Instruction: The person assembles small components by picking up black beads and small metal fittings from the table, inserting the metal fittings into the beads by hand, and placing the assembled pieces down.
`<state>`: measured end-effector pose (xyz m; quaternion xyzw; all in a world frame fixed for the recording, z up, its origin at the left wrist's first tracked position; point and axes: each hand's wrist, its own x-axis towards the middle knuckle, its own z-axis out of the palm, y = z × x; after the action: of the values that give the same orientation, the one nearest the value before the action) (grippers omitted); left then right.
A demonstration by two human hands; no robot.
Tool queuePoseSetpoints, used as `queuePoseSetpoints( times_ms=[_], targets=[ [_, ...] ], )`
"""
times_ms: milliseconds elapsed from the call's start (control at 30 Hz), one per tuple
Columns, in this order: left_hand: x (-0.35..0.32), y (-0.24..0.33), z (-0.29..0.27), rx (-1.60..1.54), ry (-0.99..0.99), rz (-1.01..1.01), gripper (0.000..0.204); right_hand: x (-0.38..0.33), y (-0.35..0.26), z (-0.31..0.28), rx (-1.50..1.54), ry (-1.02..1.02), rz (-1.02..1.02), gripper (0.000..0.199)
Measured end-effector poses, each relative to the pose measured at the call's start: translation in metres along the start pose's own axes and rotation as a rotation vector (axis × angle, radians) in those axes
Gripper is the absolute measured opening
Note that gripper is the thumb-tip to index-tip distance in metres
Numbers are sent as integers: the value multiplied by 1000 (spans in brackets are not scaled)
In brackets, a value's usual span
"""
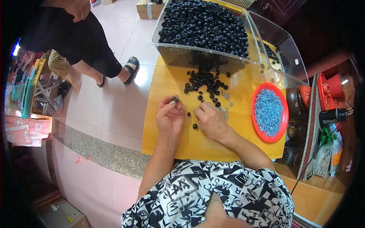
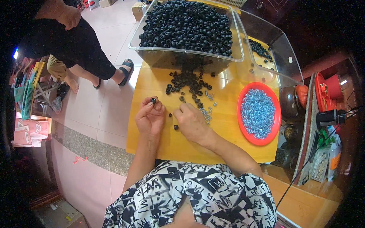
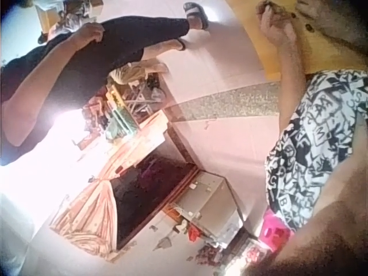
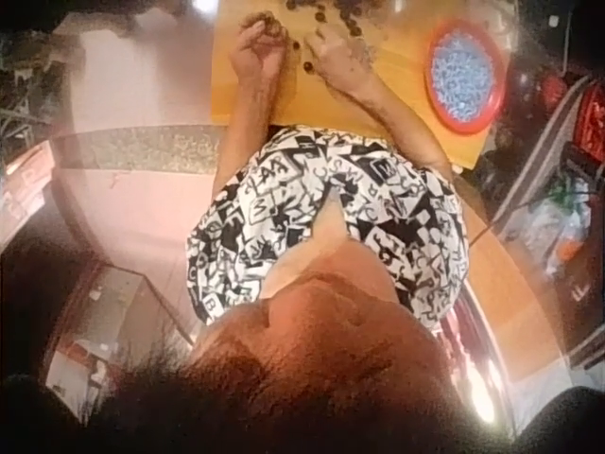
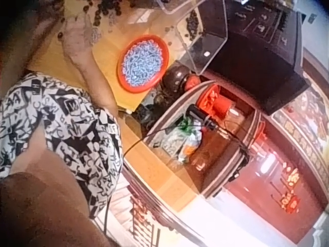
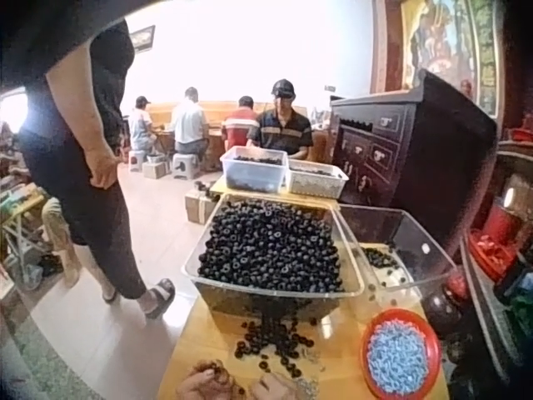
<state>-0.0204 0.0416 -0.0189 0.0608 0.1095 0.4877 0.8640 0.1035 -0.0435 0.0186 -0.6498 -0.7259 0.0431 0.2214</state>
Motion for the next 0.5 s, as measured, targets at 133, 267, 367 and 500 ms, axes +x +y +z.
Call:
queuePoseSetpoints(
  times_ms=[133, 267, 367, 500],
  targets=[
    [0, 1, 1, 3, 17, 9, 18, -4, -17, -14, 95, 81, 50, 8],
    [0, 1, -1, -6, -5, -20, 18, -16, -15, -2, 105, -70, 33, 8],
    [1, 1, -3, -10, -2, -24, 19, -9, -3, 4, 42, -45, -53, 9],
    [1, 0, 0, -7, 31, -18, 19, 17, 16, 0, -71, 26, -26, 9]
  ],
)
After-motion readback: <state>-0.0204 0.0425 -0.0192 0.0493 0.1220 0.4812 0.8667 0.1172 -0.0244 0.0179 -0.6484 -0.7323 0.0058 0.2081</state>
